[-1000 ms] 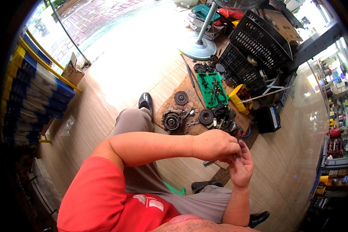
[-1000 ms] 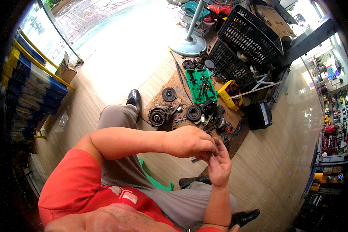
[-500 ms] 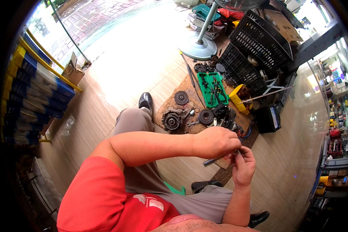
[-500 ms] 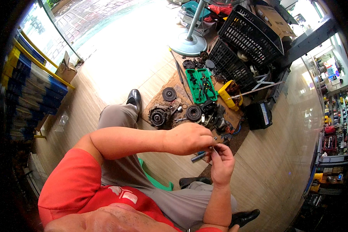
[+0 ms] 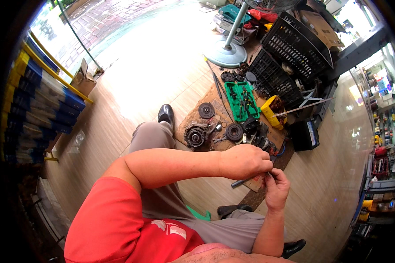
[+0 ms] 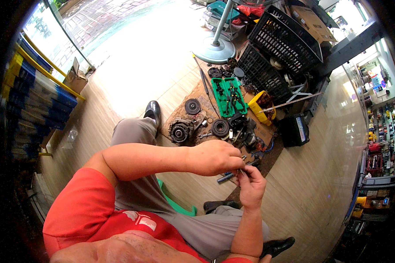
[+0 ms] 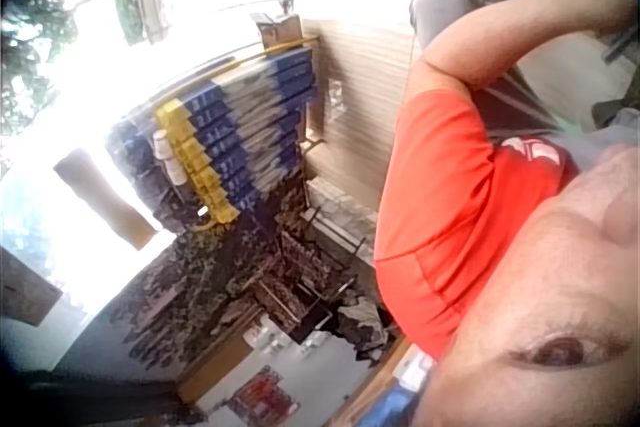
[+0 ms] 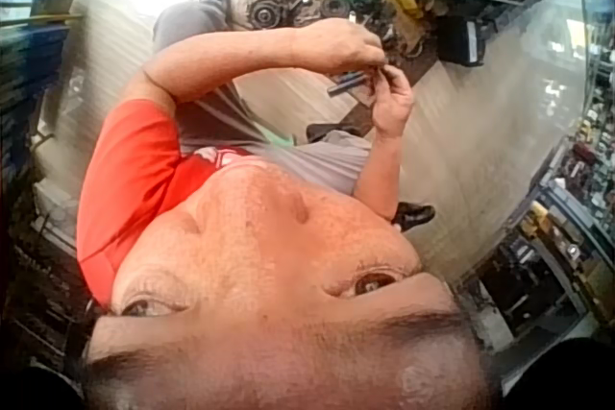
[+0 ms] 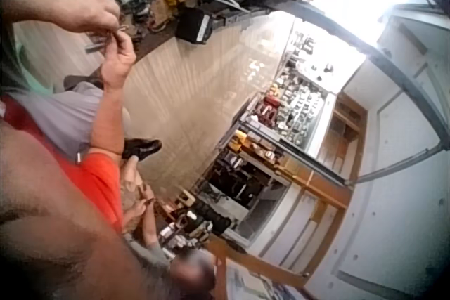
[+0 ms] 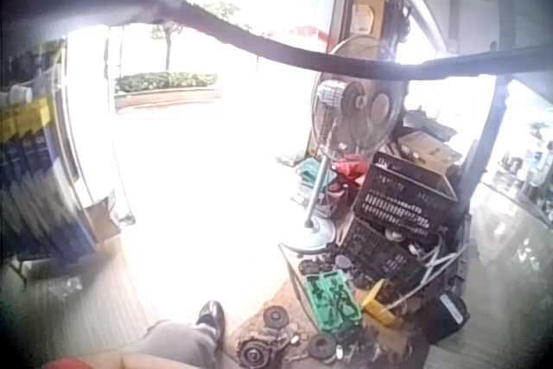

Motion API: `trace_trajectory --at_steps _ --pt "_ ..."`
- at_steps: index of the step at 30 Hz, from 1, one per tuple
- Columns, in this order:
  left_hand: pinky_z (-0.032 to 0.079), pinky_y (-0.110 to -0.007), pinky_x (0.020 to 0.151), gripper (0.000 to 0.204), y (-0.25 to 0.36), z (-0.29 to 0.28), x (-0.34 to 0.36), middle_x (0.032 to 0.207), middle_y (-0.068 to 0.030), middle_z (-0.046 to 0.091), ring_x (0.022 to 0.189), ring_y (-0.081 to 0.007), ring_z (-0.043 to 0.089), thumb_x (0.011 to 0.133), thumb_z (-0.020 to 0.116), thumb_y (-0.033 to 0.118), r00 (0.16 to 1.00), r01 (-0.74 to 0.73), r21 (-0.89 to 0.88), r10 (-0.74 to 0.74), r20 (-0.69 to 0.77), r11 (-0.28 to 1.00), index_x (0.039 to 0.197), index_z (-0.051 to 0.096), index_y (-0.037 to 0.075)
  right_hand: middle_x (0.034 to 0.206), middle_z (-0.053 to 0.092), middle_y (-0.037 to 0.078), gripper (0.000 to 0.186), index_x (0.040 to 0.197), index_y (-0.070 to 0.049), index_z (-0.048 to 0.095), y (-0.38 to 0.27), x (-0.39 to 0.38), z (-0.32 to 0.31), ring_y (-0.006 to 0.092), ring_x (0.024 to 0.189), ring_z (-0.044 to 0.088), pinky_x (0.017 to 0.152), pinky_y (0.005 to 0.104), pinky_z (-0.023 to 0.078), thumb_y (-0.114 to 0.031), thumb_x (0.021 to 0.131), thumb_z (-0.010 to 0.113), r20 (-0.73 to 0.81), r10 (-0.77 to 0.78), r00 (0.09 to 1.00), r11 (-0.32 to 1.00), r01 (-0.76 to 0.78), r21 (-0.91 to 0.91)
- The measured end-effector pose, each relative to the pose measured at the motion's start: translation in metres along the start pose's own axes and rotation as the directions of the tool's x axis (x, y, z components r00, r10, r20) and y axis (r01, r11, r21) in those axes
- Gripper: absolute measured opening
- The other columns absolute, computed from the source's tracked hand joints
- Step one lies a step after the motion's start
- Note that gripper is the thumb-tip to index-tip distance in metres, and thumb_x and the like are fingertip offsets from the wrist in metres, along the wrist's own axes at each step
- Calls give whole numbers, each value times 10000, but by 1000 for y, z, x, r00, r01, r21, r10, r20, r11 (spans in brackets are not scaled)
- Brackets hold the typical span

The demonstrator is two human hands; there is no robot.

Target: The person works on a mechanical motor assembly, handling gears and a metal housing. They use pliers to pull wires through an opening and a screwdriver to work on internal components.

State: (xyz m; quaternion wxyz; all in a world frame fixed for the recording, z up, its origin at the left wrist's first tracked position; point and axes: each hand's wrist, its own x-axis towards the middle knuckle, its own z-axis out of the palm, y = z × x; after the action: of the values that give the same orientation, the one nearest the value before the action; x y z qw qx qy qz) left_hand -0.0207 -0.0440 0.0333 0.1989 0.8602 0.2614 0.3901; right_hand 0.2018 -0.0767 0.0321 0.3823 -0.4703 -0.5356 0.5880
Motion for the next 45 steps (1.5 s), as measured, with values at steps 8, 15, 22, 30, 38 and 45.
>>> trace_trajectory --at_steps 8,15,22,30,38,45 --pt "522 -416 718 193 -4 -12 2 921 -102 628 851 -317 645 829 657 147 998 54 80 -53 -18 995 999 626 62 807 577 -28 55 989 -9 631 -7 1 6 55 722 518 650 219 439 -27 976 580 -34 28 999 969 -36 -245" --pt "525 -411 745 230 -9 -25 7 964 -105 641 883 -319 649 814 674 123 981 147 151 -125 -146 977 1034 633 70 803 612 11 65 951 7 617 -7 4 -2 94 737 556 671 251 474 -41 969 576 -105 -8 994 916 -35 -399" --pt "517 -422 702 231 -7 -18 4 916 -108 618 828 -325 640 831 675 145 985 124 122 -108 -133 985 1042 623 68 892 657 33 97 1051 -1 607 -11 6 1 104 802 622 690 252 515 -58 994 552 -76 79 994 932 -101 -348" --pt "518 -422 681 202 -4 -9 2 884 -110 616 816 -323 641 815 656 149 998 53 62 -51 -28 997 993 621 59 1000 677 55 205 1199 -8 555 -4 2 9 109 841 643 654 241 517 -88 1010 560 84 97 992 984 -83 -159" --pt "522 -410 677 139 -4 -4 0 845 -93 594 795 -300 638 812 637 152 998 -8 74 4 55 997 914 599 66 923 691 43 149 1105 10 618 -2 -2 9 92 775 635 637 231 503 -69 980 611 61 8 998 984 3 -179" --pt "527 -413 682 134 -7 -10 1 841 -99 590 797 -312 634 821 622 161 996 -20 57 15 92 998 904 591 60 839 683 60 108 1038 27 649 -1 -3 9 112 742 629 658 257 511 -31 956 610 27 -122 992 933 124 -338"
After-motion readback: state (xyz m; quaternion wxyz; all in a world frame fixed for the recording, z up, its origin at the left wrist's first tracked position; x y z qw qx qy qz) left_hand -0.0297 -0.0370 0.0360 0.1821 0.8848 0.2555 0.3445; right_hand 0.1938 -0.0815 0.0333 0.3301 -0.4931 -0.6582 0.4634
